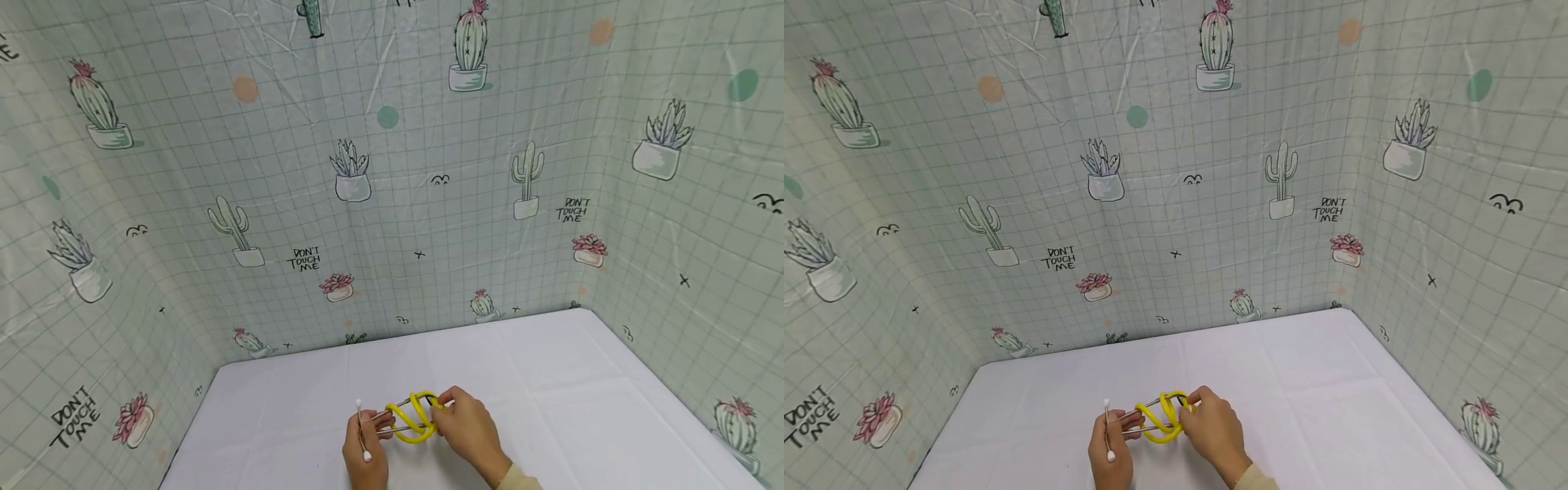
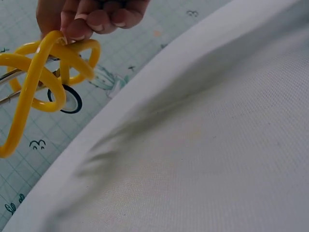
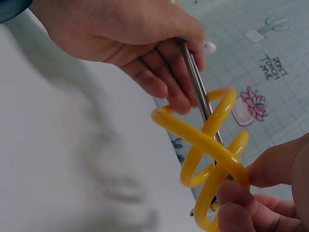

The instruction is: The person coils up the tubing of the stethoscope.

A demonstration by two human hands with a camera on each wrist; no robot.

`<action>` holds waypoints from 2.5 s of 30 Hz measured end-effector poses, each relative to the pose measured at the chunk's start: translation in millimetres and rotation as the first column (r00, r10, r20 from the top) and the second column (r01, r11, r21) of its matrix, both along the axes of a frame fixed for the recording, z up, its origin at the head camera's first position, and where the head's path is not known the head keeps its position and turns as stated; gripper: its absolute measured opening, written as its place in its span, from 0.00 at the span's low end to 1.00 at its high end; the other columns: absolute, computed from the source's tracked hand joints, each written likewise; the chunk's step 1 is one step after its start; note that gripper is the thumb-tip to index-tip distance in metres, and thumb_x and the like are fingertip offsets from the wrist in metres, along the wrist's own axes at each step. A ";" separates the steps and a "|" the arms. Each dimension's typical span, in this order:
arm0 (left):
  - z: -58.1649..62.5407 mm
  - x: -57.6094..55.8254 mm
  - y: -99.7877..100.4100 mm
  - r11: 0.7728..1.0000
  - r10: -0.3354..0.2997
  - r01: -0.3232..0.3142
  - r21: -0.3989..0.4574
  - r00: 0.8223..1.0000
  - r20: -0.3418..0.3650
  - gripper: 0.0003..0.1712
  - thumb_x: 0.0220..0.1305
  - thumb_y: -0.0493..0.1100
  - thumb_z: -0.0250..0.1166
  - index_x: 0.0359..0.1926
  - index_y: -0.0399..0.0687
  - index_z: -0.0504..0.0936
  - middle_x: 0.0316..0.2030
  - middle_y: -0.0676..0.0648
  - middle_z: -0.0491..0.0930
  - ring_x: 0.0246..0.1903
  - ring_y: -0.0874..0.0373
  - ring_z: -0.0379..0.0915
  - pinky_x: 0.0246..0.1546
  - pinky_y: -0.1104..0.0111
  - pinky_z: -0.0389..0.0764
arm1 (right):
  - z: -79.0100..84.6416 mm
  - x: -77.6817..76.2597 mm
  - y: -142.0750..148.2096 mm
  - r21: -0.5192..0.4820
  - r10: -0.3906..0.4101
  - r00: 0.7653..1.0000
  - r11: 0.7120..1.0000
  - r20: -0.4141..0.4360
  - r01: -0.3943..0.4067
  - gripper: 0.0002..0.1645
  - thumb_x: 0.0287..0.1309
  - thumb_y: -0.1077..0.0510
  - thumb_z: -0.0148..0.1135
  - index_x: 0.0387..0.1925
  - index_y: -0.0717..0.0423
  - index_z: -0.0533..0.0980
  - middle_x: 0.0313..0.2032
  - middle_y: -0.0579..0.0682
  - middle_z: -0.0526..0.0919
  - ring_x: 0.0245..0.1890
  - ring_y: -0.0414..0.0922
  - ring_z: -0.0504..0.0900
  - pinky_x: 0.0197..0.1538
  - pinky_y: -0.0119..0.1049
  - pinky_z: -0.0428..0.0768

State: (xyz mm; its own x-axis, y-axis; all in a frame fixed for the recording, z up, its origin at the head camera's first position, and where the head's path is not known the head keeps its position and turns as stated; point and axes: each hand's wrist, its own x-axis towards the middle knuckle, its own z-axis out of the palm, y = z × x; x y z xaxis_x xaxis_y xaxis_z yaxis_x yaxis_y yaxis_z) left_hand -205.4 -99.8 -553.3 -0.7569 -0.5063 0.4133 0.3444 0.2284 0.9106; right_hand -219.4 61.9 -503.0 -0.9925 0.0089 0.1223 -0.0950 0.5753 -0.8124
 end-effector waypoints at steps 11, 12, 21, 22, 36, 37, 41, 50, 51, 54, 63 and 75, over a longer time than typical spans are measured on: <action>-5.0 -2.1 -1.2 0.990 0.083 -0.086 0.113 0.996 0.032 0.17 0.81 0.39 0.43 0.41 0.30 0.73 0.31 0.38 0.86 0.27 0.58 0.85 0.22 0.69 0.83 | -20.4 0.4 10.2 -0.363 0.026 0.997 0.932 0.074 0.002 0.12 0.64 0.56 0.65 0.40 0.63 0.78 0.18 0.47 0.80 0.19 0.43 0.77 0.20 0.32 0.76; -4.6 -2.2 -0.9 0.989 0.087 -0.091 0.118 0.995 0.043 0.17 0.81 0.39 0.43 0.41 0.30 0.73 0.31 0.38 0.86 0.27 0.58 0.85 0.22 0.69 0.83 | -22.3 0.3 10.9 -0.377 0.022 0.996 0.926 0.083 0.011 0.12 0.65 0.56 0.65 0.41 0.62 0.78 0.19 0.48 0.80 0.19 0.43 0.77 0.21 0.31 0.77; -8.9 -3.2 3.9 0.982 0.135 -0.148 0.120 0.985 0.111 0.17 0.80 0.37 0.43 0.40 0.30 0.74 0.28 0.38 0.86 0.23 0.56 0.84 0.19 0.68 0.83 | -45.6 5.6 17.5 -0.508 0.093 0.986 0.861 0.138 -0.010 0.32 0.66 0.48 0.65 0.62 0.67 0.73 0.32 0.53 0.84 0.24 0.46 0.80 0.25 0.37 0.81; -9.7 -3.3 4.4 0.980 0.146 -0.159 0.117 0.983 0.113 0.17 0.80 0.37 0.43 0.40 0.30 0.74 0.28 0.37 0.86 0.23 0.56 0.84 0.17 0.66 0.82 | -48.4 6.4 18.6 -0.536 0.122 0.981 0.844 0.152 -0.022 0.34 0.66 0.48 0.65 0.64 0.67 0.72 0.34 0.53 0.85 0.25 0.46 0.81 0.26 0.37 0.82; -13.7 -1.1 4.6 0.978 0.133 -0.151 0.147 0.983 0.124 0.19 0.80 0.41 0.43 0.39 0.30 0.74 0.25 0.38 0.85 0.21 0.55 0.84 0.14 0.62 0.80 | -65.1 12.3 22.4 -0.632 0.159 0.976 0.775 0.150 -0.029 0.33 0.62 0.55 0.68 0.61 0.71 0.73 0.33 0.53 0.83 0.31 0.47 0.83 0.33 0.35 0.84; -14.4 -0.9 4.7 0.978 0.131 -0.148 0.148 0.984 0.117 0.19 0.80 0.41 0.44 0.39 0.30 0.74 0.25 0.39 0.85 0.20 0.55 0.83 0.14 0.62 0.80 | -65.3 12.7 22.2 -0.622 0.148 0.978 0.783 0.150 -0.023 0.32 0.62 0.55 0.68 0.60 0.71 0.74 0.33 0.53 0.83 0.30 0.47 0.83 0.33 0.35 0.84; -14.0 -0.2 5.2 0.980 0.117 -0.135 0.146 0.985 0.126 0.18 0.80 0.39 0.44 0.38 0.30 0.74 0.24 0.40 0.85 0.20 0.55 0.84 0.14 0.61 0.81 | -66.0 14.7 22.1 -0.589 0.123 0.981 0.808 0.148 -0.013 0.28 0.61 0.56 0.68 0.58 0.69 0.76 0.31 0.52 0.83 0.29 0.48 0.83 0.32 0.36 0.84; -13.6 0.6 2.1 0.983 0.035 -0.073 0.170 0.975 0.218 0.17 0.81 0.39 0.44 0.40 0.30 0.74 0.27 0.39 0.86 0.22 0.54 0.84 0.19 0.68 0.82 | -69.2 21.0 23.2 -0.584 0.103 0.982 0.812 0.155 0.007 0.30 0.61 0.56 0.69 0.58 0.72 0.75 0.31 0.51 0.82 0.28 0.47 0.83 0.32 0.35 0.84; -14.2 0.9 2.2 0.982 0.033 -0.071 0.173 0.977 0.212 0.17 0.81 0.39 0.44 0.40 0.30 0.74 0.27 0.39 0.86 0.22 0.54 0.84 0.19 0.68 0.82 | -69.4 21.8 23.5 -0.585 0.105 0.982 0.811 0.156 0.006 0.30 0.61 0.56 0.69 0.58 0.73 0.75 0.32 0.51 0.82 0.29 0.47 0.83 0.33 0.35 0.84; -15.1 1.1 1.4 0.984 0.036 -0.069 0.162 0.979 0.201 0.16 0.80 0.38 0.45 0.40 0.31 0.74 0.27 0.39 0.85 0.22 0.54 0.84 0.19 0.67 0.83 | -69.5 22.4 23.6 -0.584 0.121 0.982 0.812 0.148 -0.012 0.31 0.60 0.55 0.69 0.58 0.73 0.75 0.32 0.51 0.82 0.29 0.46 0.83 0.33 0.34 0.84; -14.9 1.1 3.0 0.983 -0.002 -0.031 0.180 0.984 0.178 0.14 0.80 0.37 0.47 0.40 0.30 0.74 0.27 0.39 0.85 0.22 0.55 0.83 0.20 0.67 0.83 | -69.6 23.6 29.3 -0.574 0.137 0.983 0.818 0.123 -0.042 0.26 0.60 0.60 0.67 0.56 0.72 0.76 0.31 0.52 0.82 0.28 0.46 0.83 0.32 0.34 0.84; -14.1 3.2 2.6 0.986 0.009 -0.034 0.164 0.989 0.149 0.14 0.79 0.37 0.49 0.39 0.29 0.76 0.26 0.40 0.85 0.22 0.56 0.83 0.20 0.68 0.83 | -75.2 21.6 28.7 -0.569 0.126 0.981 0.822 0.150 -0.019 0.25 0.59 0.60 0.67 0.55 0.71 0.77 0.31 0.51 0.83 0.30 0.47 0.83 0.33 0.34 0.84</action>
